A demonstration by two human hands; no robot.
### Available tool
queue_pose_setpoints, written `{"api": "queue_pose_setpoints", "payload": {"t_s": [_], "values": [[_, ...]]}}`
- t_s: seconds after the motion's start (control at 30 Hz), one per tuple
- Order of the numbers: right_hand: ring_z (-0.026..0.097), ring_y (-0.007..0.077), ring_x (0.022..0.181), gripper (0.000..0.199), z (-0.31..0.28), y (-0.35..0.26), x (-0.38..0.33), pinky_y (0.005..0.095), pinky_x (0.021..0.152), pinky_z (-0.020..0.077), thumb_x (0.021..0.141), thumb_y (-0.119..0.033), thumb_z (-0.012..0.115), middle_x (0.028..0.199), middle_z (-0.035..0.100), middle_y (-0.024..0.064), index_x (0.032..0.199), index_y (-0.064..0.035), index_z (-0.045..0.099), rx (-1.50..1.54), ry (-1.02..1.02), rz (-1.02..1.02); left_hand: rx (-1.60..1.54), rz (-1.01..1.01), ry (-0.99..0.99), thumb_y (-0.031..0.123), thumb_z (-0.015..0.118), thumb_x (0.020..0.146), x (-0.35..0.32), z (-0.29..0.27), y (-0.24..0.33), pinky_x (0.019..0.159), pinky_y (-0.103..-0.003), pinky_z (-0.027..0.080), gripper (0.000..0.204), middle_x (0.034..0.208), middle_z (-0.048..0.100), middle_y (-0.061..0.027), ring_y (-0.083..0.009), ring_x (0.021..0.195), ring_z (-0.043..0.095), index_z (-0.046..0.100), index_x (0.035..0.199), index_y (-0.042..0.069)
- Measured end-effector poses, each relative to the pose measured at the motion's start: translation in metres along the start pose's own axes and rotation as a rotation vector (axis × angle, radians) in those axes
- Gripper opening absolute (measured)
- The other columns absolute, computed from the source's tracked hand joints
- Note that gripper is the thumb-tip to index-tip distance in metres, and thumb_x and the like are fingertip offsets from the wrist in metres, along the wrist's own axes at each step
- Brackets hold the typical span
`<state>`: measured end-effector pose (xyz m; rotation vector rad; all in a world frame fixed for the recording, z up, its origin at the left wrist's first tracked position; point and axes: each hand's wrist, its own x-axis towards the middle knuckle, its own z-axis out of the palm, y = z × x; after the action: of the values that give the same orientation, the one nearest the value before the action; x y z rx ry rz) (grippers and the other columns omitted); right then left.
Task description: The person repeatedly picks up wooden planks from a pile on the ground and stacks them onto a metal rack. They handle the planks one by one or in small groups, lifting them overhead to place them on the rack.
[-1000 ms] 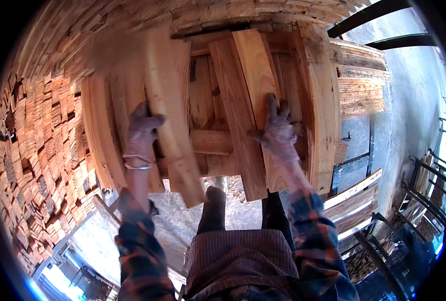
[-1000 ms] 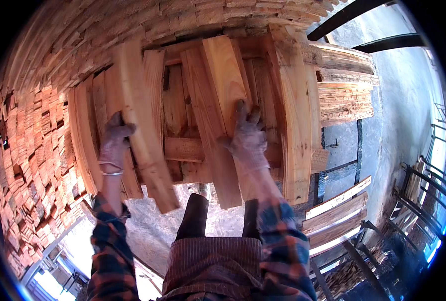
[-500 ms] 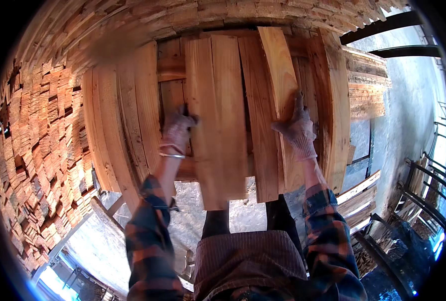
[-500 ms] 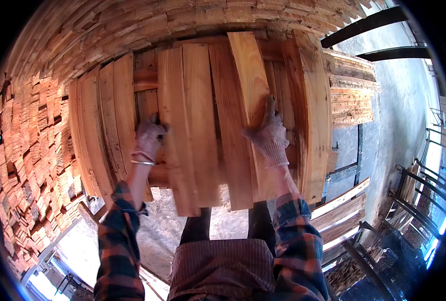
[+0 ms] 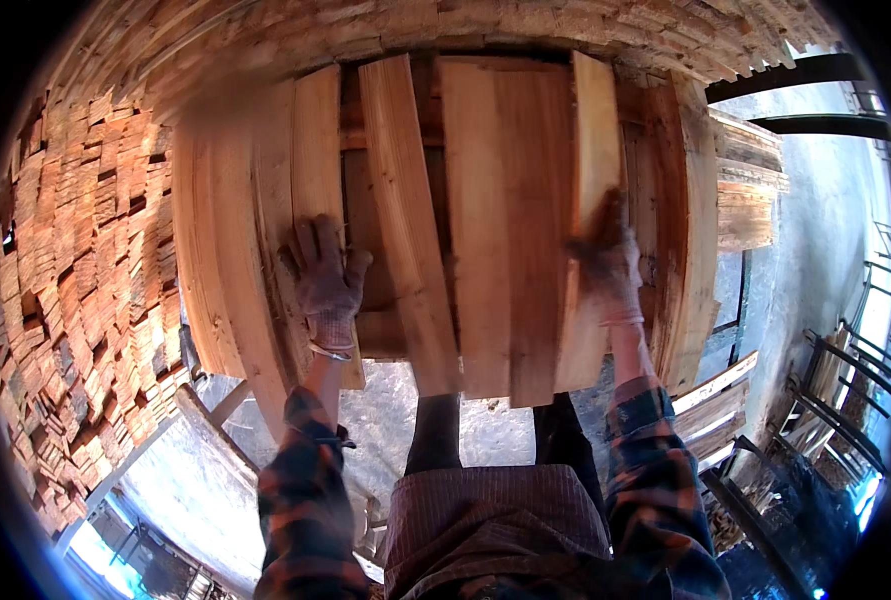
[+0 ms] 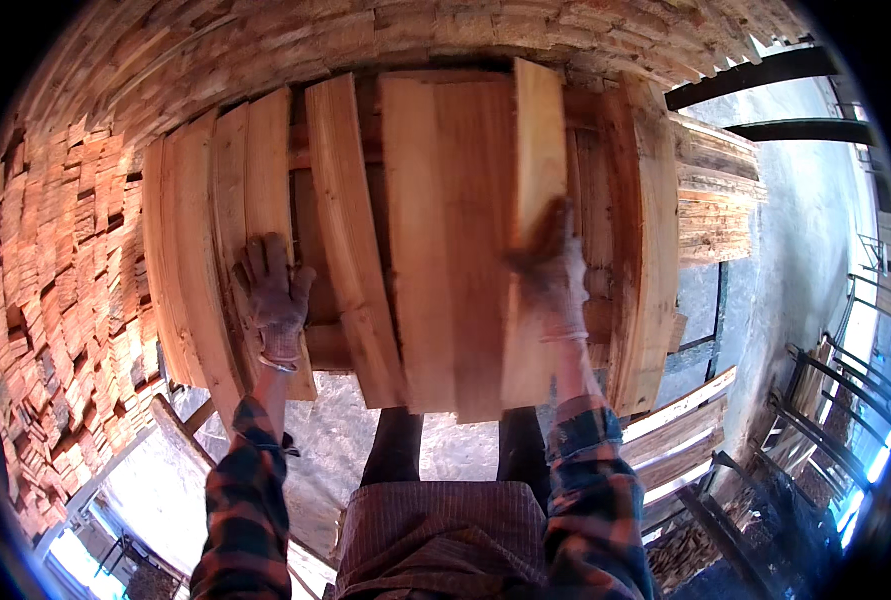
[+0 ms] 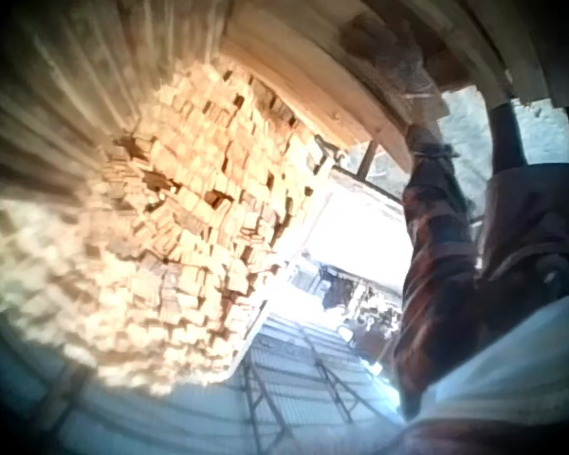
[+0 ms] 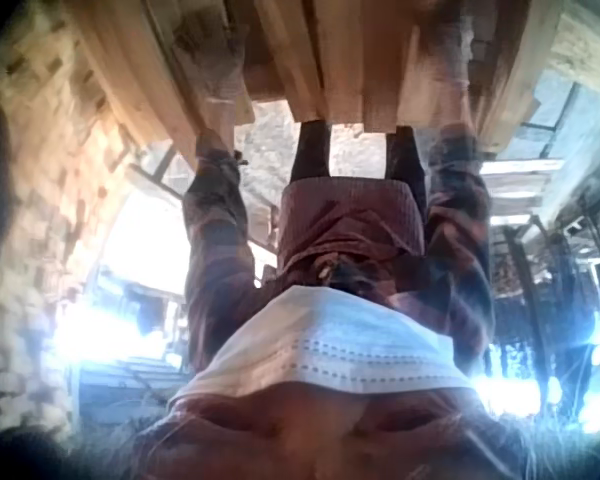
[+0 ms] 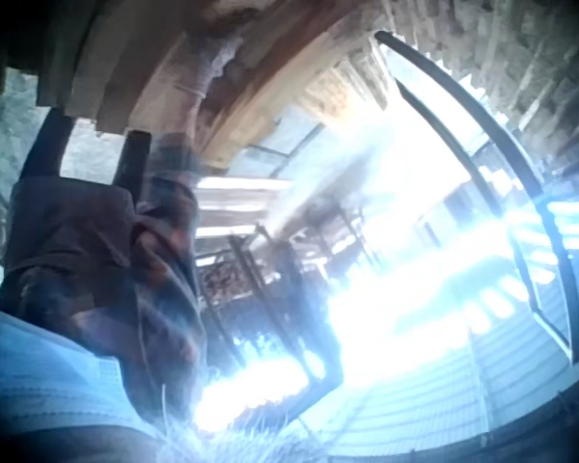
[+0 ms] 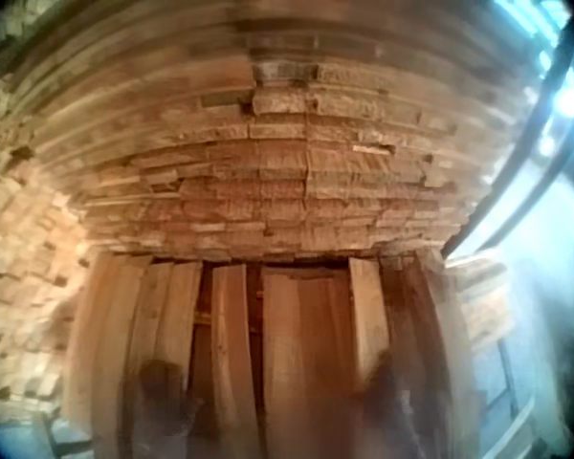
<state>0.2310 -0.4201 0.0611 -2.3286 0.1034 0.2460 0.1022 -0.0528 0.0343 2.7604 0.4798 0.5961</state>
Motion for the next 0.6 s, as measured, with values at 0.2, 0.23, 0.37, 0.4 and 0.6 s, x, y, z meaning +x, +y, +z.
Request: {"api": "queue_pose_setpoints", "payload": {"t_s": [0.2, 0.23, 0.37, 0.4, 0.6], "values": [[0.044, 0.0346, 0.128, 0.103, 0.027, -0.085, -0.012, 0.0374, 0.105, 0.0388, 0.064, -0.035, 0.077, 0.143, 0.037, 0.0232, 0.147, -0.0063, 0.022, -0.187, -0.212, 0.154, 0.179, -0.018, -0.175, 0.045, 0.049, 0.093, -0.006, 0.003, 0.006, 0.113, -0.053, 0.017, 0.064, 0.146, 0.034, -0.0218, -0.0403, 0.137, 0.027, 0.033, 0.143, 0.007], [0.042, 0.0351, 0.129, 0.108, 0.026, -0.088, -0.011, 0.0372, 0.107, 0.037, 0.063, -0.033, 0.078, 0.147, 0.031, 0.0204, 0.148, -0.005, 0.018, -0.188, -0.308, 0.374, 0.17, -0.017, -0.183, 0.045, 0.048, 0.093, -0.007, 0.002, 0.006, 0.113, -0.053, 0.017, 0.064, 0.146, 0.033, -0.022, -0.0411, 0.136, 0.027, 0.034, 0.143, 0.008], [0.048, 0.0311, 0.122, 0.106, 0.019, -0.018, -0.012, 0.0372, 0.097, 0.0439, 0.059, -0.026, 0.083, 0.138, 0.044, 0.017, 0.147, -0.0107, 0.027, 0.295, -0.082, 0.069, 0.151, -0.039, -0.226, 0.041, 0.049, 0.093, -0.001, -0.004, 0.018, 0.113, -0.053, 0.014, 0.061, 0.146, 0.033, -0.0218, -0.0412, 0.137, 0.025, 0.036, 0.142, 0.008], [0.049, 0.0322, 0.122, 0.103, 0.006, -0.028, -0.009, 0.0379, 0.097, 0.0449, 0.059, -0.027, 0.083, 0.136, 0.046, 0.0179, 0.146, -0.0128, 0.029, 0.057, -0.127, 0.17, 0.169, -0.064, -0.243, 0.04, 0.05, 0.093, -0.003, -0.004, 0.017, 0.113, -0.053, 0.012, 0.06, 0.146, 0.033, -0.0216, -0.0404, 0.137, 0.025, 0.037, 0.141, 0.008], [0.056, 0.0354, 0.109, 0.071, 0.011, 0.015, -0.009, 0.0397, 0.092, 0.0451, 0.07, -0.031, 0.076, 0.121, 0.056, 0.021, 0.132, -0.0113, 0.05, -0.237, 0.091, 0.102, 0.144, -0.035, -0.24, 0.041, 0.048, 0.094, 0.001, -0.001, 0.03, 0.112, -0.053, 0.015, 0.057, 0.142, 0.038, -0.022, -0.0421, 0.135, 0.028, 0.041, 0.137, 0.005]]}}
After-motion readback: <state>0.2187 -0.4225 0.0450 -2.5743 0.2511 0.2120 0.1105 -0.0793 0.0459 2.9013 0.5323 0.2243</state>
